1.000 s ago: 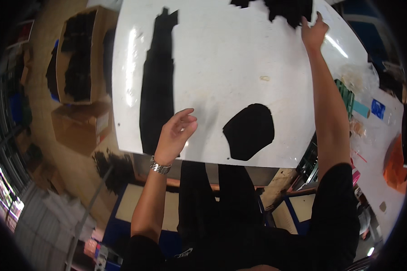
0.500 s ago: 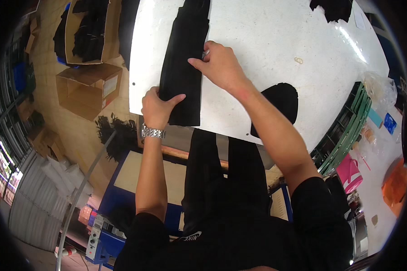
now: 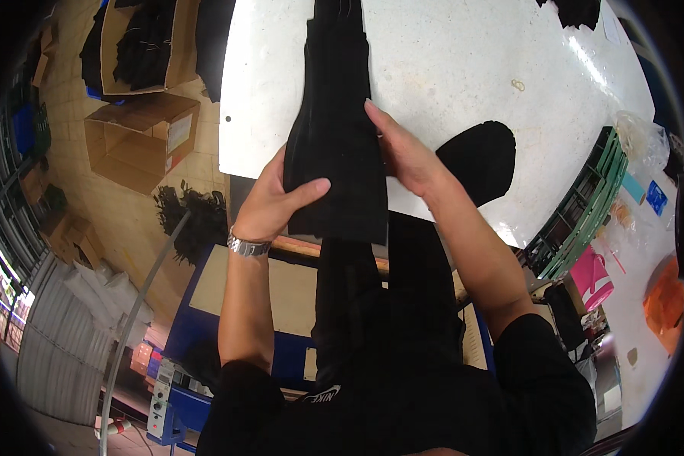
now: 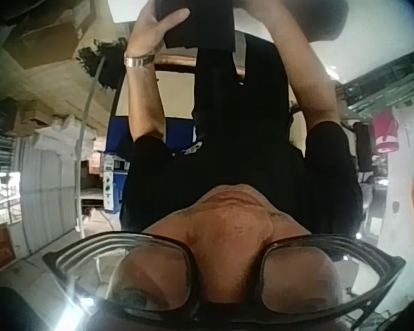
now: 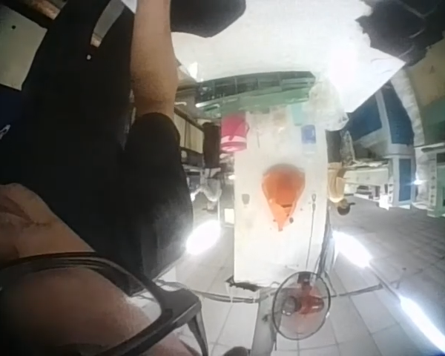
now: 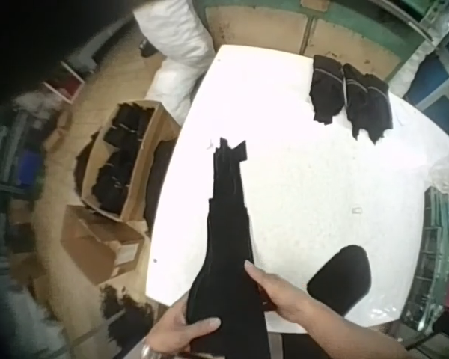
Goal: Manually position cutting dies on fabric and use a hydraulic press to cut shoe components.
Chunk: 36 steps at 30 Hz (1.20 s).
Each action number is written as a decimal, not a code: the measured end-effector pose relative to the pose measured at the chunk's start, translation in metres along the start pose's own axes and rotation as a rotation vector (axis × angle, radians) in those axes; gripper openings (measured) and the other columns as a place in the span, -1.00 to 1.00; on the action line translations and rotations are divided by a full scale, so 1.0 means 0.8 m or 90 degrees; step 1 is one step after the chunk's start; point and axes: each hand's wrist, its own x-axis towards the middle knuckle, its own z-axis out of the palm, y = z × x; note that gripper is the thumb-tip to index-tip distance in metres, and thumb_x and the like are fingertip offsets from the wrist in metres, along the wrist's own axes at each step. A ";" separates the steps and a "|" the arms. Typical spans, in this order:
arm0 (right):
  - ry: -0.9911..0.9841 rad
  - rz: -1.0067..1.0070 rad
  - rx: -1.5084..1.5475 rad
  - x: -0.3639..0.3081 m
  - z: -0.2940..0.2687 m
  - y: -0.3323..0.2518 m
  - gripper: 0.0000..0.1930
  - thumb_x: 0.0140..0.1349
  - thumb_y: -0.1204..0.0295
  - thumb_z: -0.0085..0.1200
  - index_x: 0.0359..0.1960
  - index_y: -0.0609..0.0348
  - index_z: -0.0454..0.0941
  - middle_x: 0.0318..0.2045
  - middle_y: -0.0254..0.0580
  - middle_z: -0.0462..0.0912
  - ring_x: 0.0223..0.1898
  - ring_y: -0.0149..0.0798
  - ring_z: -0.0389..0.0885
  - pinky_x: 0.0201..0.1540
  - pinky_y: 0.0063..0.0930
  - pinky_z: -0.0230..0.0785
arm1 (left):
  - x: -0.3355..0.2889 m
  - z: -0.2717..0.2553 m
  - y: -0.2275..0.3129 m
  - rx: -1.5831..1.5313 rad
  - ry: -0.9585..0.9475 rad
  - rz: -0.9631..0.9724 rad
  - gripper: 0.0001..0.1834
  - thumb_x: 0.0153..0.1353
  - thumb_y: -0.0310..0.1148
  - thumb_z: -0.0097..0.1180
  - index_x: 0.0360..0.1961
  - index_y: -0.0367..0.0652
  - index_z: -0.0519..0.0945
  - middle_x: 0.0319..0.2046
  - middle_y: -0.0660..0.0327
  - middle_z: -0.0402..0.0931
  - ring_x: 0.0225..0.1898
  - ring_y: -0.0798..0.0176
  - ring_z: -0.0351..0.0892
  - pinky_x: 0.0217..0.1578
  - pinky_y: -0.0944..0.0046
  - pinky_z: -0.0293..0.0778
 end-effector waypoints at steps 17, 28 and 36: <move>-0.245 -0.522 0.087 -0.103 -0.149 -0.169 -0.56 0.31 0.25 0.27 0.11 0.29 0.54 -0.08 -0.21 0.69 -0.08 -0.35 0.68 0.01 -0.43 0.56 | 0.033 0.134 -0.070 0.100 -0.236 -0.043 -0.43 0.26 -0.48 0.32 0.25 -0.35 0.41 0.05 0.20 0.60 0.05 0.38 0.55 0.13 0.30 0.47; 0.351 -0.648 -0.163 -0.184 -0.255 -0.172 -0.62 0.27 0.41 0.30 0.05 0.37 0.55 -0.16 -0.22 0.67 -0.16 -0.39 0.63 -0.03 -0.47 0.50 | 0.092 0.223 -0.144 0.194 -0.251 -0.033 -0.63 0.30 -0.35 0.29 0.07 -0.29 0.57 -0.19 0.24 0.68 -0.22 0.42 0.60 -0.14 0.36 0.53; 0.355 -0.588 -0.175 -0.121 -0.275 -0.165 -0.54 0.25 0.53 0.27 0.17 0.42 0.47 -0.10 -0.11 0.69 -0.07 -0.28 0.65 0.03 -0.47 0.51 | 0.107 0.221 -0.144 0.572 -0.143 -0.122 -0.67 0.23 -0.21 0.35 -0.26 -0.32 0.63 -0.44 0.06 0.67 -0.49 0.19 0.65 -0.45 0.19 0.54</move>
